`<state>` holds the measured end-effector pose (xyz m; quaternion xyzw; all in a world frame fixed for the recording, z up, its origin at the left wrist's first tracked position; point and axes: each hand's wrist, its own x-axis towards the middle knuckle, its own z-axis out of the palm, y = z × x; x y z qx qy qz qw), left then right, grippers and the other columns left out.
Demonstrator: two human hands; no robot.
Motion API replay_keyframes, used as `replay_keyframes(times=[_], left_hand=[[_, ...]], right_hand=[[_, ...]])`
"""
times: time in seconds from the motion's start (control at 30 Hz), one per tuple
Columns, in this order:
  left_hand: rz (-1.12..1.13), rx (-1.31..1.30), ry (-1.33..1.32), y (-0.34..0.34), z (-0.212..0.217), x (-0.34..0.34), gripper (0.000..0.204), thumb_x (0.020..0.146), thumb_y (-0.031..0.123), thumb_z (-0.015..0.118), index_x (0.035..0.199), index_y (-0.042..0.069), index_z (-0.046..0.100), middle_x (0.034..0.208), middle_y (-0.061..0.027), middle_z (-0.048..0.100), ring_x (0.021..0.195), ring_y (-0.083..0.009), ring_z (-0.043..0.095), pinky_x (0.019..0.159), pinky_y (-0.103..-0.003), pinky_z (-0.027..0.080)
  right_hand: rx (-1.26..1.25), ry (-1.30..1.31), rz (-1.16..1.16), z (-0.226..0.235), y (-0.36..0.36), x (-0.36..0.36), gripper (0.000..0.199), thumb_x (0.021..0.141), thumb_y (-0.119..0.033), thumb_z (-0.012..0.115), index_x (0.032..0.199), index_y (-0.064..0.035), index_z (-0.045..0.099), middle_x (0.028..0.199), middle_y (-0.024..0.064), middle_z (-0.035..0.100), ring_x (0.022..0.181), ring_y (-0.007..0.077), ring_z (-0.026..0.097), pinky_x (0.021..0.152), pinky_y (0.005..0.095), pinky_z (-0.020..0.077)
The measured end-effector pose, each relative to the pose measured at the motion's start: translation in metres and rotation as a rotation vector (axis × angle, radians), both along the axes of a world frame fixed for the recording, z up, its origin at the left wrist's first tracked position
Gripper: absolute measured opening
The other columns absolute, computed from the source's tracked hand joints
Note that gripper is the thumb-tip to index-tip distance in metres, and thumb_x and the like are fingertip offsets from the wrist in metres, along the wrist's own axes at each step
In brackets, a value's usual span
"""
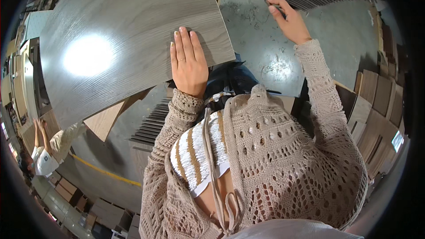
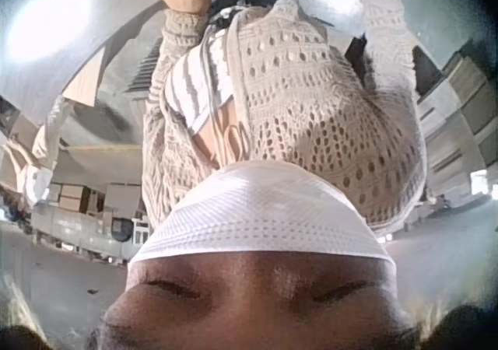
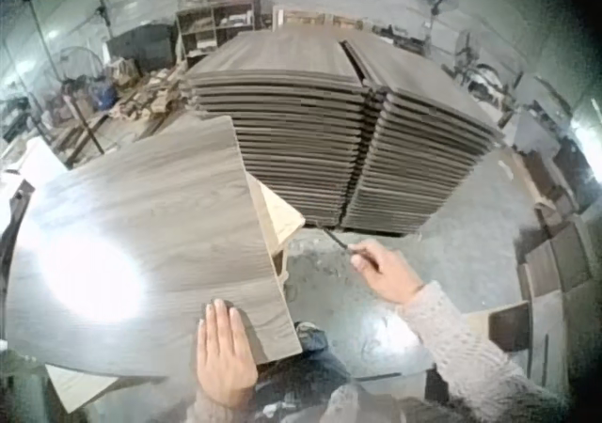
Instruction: Trimming excess laminate or material from the edges of wood-grain panels using a utility knife.
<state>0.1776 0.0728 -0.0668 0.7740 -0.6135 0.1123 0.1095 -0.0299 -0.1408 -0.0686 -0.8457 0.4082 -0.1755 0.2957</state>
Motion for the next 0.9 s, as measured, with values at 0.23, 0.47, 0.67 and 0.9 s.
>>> replay_keyframes(times=[0.23, 0.47, 0.67, 0.9], left_hand=[[0.023, -0.024, 0.004, 0.001, 0.003, 0.001, 0.046, 0.084, 0.005, 0.041, 0.129, -0.003, 0.044, 0.138, -0.0186, 0.043, 0.126, -0.0342, 0.042, 0.105, -0.047, 0.03], [0.094, 0.068, 0.044, 0.006, 0.009, 0.003, 0.068, 0.068, 0.003, 0.052, 0.135, 0.009, 0.041, 0.146, -0.0155, 0.032, 0.134, -0.0341, 0.031, 0.106, -0.059, 0.018], [0.061, 0.019, 0.167, 0.009, 0.006, 0.009, 0.075, 0.064, -0.001, 0.053, 0.137, -0.002, 0.033, 0.145, -0.0222, 0.028, 0.134, -0.0378, 0.028, 0.109, -0.051, 0.02], [0.051, 0.044, 0.096, 0.008, 0.004, 0.012, 0.059, 0.076, -0.002, 0.044, 0.134, -0.009, 0.032, 0.142, -0.0274, 0.03, 0.132, -0.0416, 0.03, 0.108, -0.048, 0.025]], right_hand=[[0.213, -0.176, 0.249, 0.015, 0.104, 0.004, 0.035, 0.091, -0.034, 0.055, 0.119, -0.0134, 0.054, 0.109, 0.0104, 0.062, 0.087, 0.0285, 0.064, 0.076, 0.0362, 0.0501], [0.234, -0.02, 0.294, 0.033, 0.125, -0.009, 0.033, 0.089, -0.029, 0.058, 0.12, -0.0174, 0.055, 0.102, 0.0071, 0.061, 0.079, 0.0278, 0.063, 0.067, 0.0356, 0.0515], [0.103, 0.05, 0.273, 0.037, 0.129, -0.011, 0.029, 0.088, -0.028, 0.059, 0.115, -0.0196, 0.059, 0.098, 0.0024, 0.062, 0.075, 0.0226, 0.063, 0.063, 0.0322, 0.0514], [-0.005, 0.063, 0.261, 0.041, 0.127, -0.009, 0.028, 0.088, -0.029, 0.059, 0.114, -0.0188, 0.061, 0.088, 0.0023, 0.062, 0.066, 0.022, 0.061, 0.058, 0.0322, 0.0506]])
